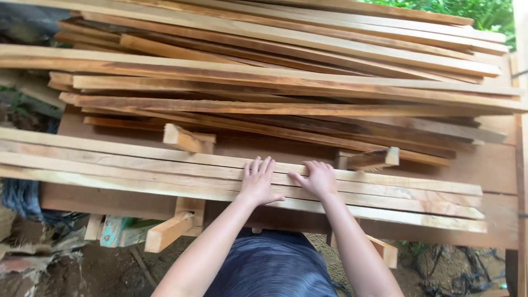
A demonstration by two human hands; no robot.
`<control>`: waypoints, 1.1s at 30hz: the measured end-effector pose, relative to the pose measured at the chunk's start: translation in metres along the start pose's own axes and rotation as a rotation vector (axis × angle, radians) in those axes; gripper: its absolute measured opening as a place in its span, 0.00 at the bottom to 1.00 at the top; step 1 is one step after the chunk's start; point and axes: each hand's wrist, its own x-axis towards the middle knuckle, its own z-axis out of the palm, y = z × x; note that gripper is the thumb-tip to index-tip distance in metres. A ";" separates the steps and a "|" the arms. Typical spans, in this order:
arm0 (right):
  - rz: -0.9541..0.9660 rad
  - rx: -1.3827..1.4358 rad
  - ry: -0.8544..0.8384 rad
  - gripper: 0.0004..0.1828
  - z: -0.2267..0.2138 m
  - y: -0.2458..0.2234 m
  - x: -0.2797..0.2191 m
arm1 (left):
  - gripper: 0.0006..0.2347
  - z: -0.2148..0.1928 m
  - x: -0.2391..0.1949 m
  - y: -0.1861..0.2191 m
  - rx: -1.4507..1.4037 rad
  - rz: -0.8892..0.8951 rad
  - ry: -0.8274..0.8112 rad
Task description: The person gathers several thin wooden planks from a pile, aligns them into a neat stack, and then uses a black plastic tie to bundle the planks together. The person wraps the tie around the stack and twists it to secure the bundle.
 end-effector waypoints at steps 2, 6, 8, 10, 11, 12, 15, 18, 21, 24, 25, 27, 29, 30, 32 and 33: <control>0.074 0.019 -0.087 0.40 -0.005 0.000 0.007 | 0.58 0.006 -0.001 0.002 0.032 0.005 0.022; 0.198 0.027 -0.368 0.48 -0.017 -0.007 0.028 | 0.66 -0.007 -0.016 0.007 0.162 0.018 -0.089; 0.190 -0.004 -0.393 0.48 -0.024 -0.016 0.026 | 0.67 -0.001 -0.018 0.003 0.219 0.047 -0.068; 0.184 -0.037 -0.411 0.48 -0.026 -0.022 0.028 | 0.67 0.005 -0.017 -0.003 0.277 0.080 -0.042; 0.183 -0.050 -0.382 0.48 -0.025 -0.023 0.029 | 0.67 0.010 -0.015 -0.006 0.280 0.092 -0.011; 0.180 -0.070 -0.356 0.48 -0.024 -0.022 0.027 | 0.66 0.018 -0.014 -0.006 0.276 0.103 0.020; 0.143 -0.056 -0.239 0.44 -0.021 -0.020 0.023 | 0.65 0.019 -0.010 -0.007 0.372 0.131 0.038; 0.066 0.103 0.058 0.30 0.000 -0.016 0.014 | 0.64 0.012 -0.014 -0.003 0.383 0.098 -0.057; -0.092 0.398 0.472 0.13 0.014 -0.016 0.000 | 0.64 0.010 -0.012 -0.005 0.420 0.112 -0.052; -0.159 0.693 0.568 0.06 0.016 -0.023 -0.038 | 0.63 0.018 -0.011 -0.009 0.464 0.149 -0.055; -0.152 0.692 0.574 0.06 0.025 -0.020 -0.059 | 0.63 0.020 -0.011 -0.009 0.469 0.157 -0.056; 0.026 0.873 0.327 0.12 0.044 -0.013 -0.097 | 0.62 0.021 -0.009 -0.009 0.460 0.140 -0.039; 0.071 0.854 0.260 0.15 0.064 -0.004 -0.132 | 0.62 0.019 -0.010 -0.011 0.456 0.151 -0.035; 0.115 0.832 0.187 0.19 0.074 0.000 -0.152 | 0.62 0.019 -0.011 -0.011 0.446 0.160 -0.033; 0.298 0.970 0.037 0.20 0.120 0.021 -0.165 | 0.62 0.018 -0.011 -0.011 0.434 0.170 -0.029; 0.470 1.100 -0.125 0.24 0.143 0.032 -0.171 | 0.62 0.018 -0.010 -0.010 0.416 0.169 -0.022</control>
